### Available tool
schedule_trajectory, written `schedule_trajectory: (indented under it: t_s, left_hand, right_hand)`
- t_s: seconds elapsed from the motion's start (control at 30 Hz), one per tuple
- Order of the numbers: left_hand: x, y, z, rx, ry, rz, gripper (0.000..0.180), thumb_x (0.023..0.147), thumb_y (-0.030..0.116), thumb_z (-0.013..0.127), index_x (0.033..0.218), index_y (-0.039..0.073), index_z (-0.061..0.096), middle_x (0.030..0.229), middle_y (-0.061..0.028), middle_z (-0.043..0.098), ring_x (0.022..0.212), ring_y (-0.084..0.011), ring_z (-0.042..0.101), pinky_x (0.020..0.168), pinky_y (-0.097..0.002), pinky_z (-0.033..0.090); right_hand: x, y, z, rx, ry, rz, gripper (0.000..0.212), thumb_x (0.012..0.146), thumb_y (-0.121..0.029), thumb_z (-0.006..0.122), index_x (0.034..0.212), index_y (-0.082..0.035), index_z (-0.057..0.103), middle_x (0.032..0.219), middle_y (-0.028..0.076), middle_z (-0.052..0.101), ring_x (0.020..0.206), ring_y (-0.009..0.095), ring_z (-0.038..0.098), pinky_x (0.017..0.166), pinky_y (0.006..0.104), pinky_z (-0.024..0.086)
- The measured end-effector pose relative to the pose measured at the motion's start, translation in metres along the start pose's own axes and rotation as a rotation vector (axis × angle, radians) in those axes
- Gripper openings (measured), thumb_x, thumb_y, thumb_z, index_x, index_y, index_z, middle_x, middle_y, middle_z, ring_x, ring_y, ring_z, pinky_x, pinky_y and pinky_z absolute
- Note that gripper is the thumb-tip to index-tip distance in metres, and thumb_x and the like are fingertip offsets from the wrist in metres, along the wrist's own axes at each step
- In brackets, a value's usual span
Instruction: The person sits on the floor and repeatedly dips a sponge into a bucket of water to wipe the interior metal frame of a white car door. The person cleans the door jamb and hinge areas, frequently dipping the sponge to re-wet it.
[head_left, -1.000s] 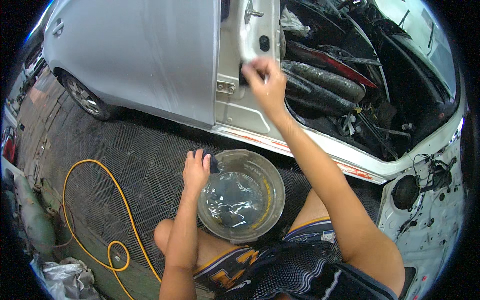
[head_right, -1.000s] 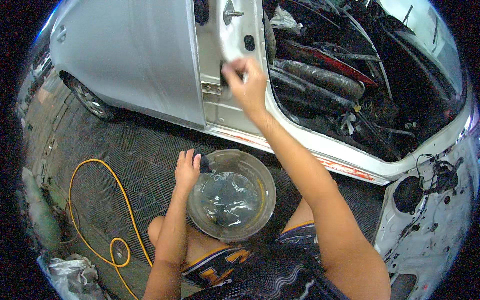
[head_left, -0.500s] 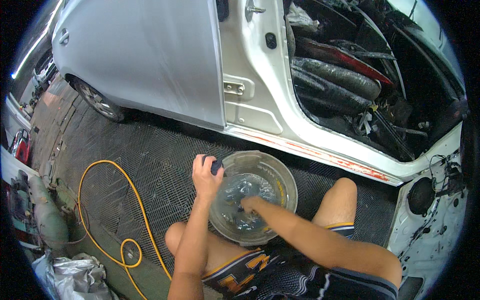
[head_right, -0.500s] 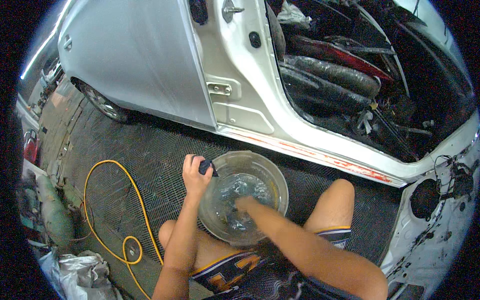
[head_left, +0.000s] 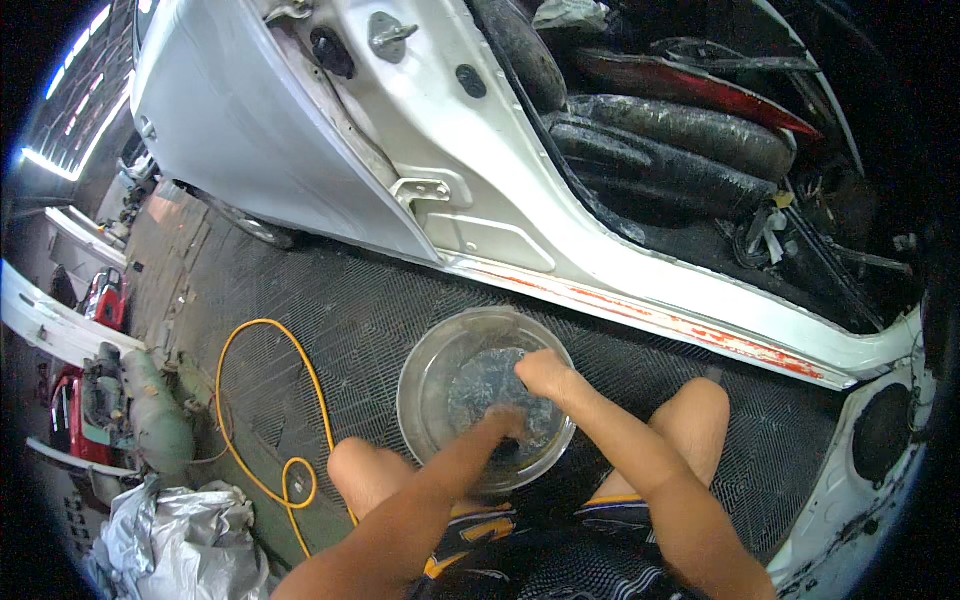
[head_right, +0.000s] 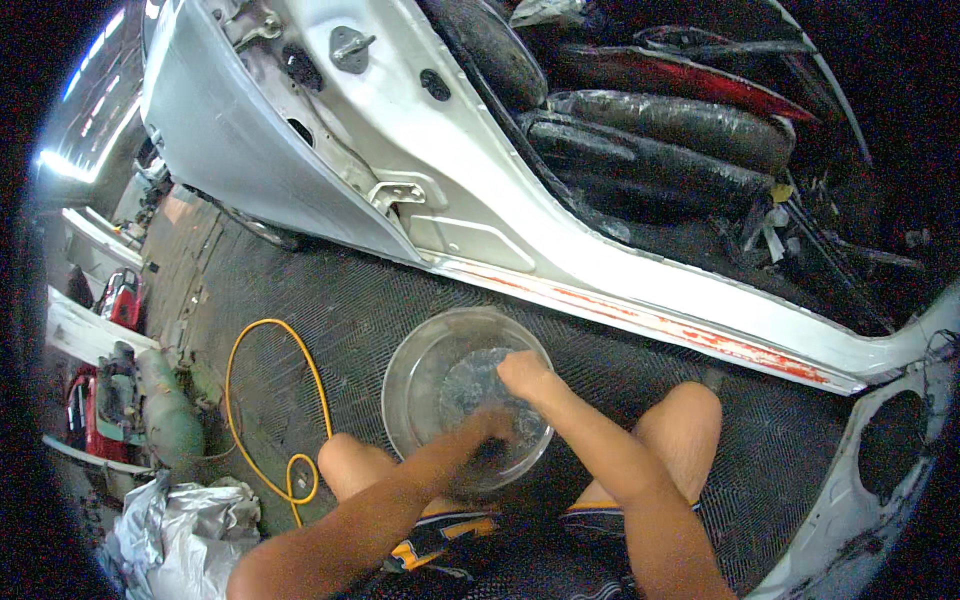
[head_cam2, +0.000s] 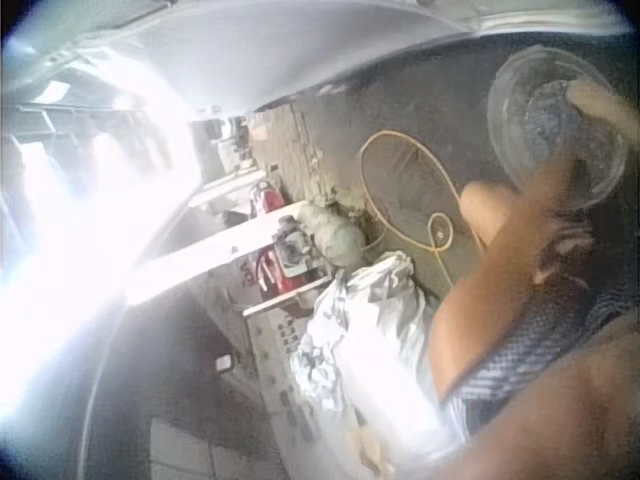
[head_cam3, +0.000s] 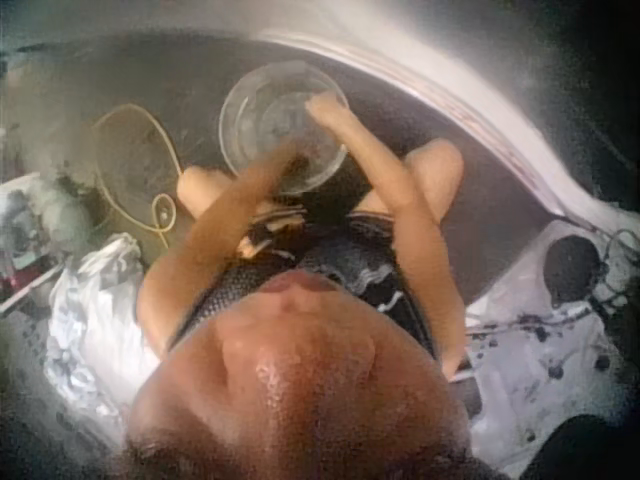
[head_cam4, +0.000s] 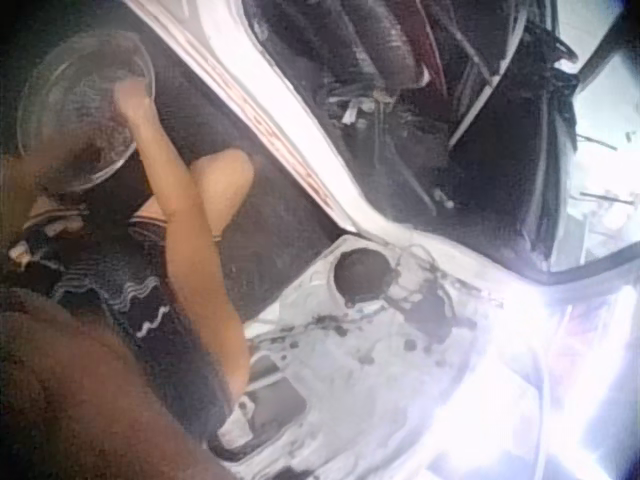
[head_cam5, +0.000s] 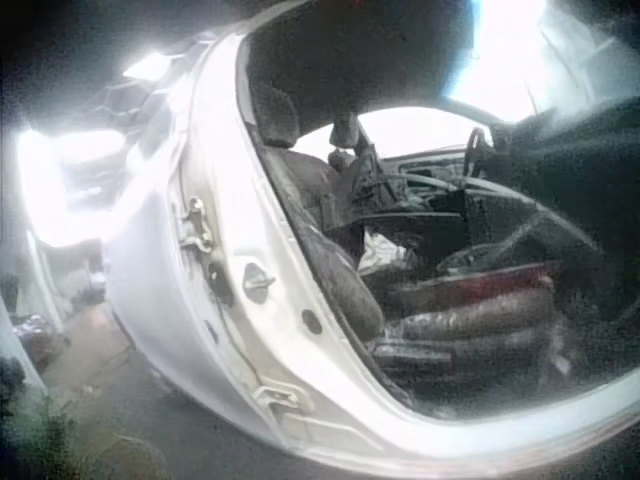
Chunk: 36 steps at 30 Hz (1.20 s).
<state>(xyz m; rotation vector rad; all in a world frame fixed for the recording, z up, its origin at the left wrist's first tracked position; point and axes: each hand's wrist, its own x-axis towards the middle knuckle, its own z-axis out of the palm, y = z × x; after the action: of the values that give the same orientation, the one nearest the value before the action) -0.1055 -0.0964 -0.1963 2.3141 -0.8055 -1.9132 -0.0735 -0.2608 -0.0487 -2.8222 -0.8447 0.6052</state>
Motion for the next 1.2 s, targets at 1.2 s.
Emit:
schedule_trajectory:
  t_s: [1.2]
  left_hand:
    - [-0.257,-0.021,-0.069,0.441,0.988,0.196,0.032,0.082,0.025,0.076,0.107,0.01,0.061,0.107,-0.0132,0.059,0.096,-0.0349,0.066,0.075,-0.0469,0.058]
  right_hand:
    - [0.008,-0.005,-0.01,0.095,-0.059,0.045,0.022,0.084,-0.012,0.07,0.103,-0.006,0.078,0.11,0.016,0.076,0.103,0.032,0.074,0.086,0.0434,0.06]
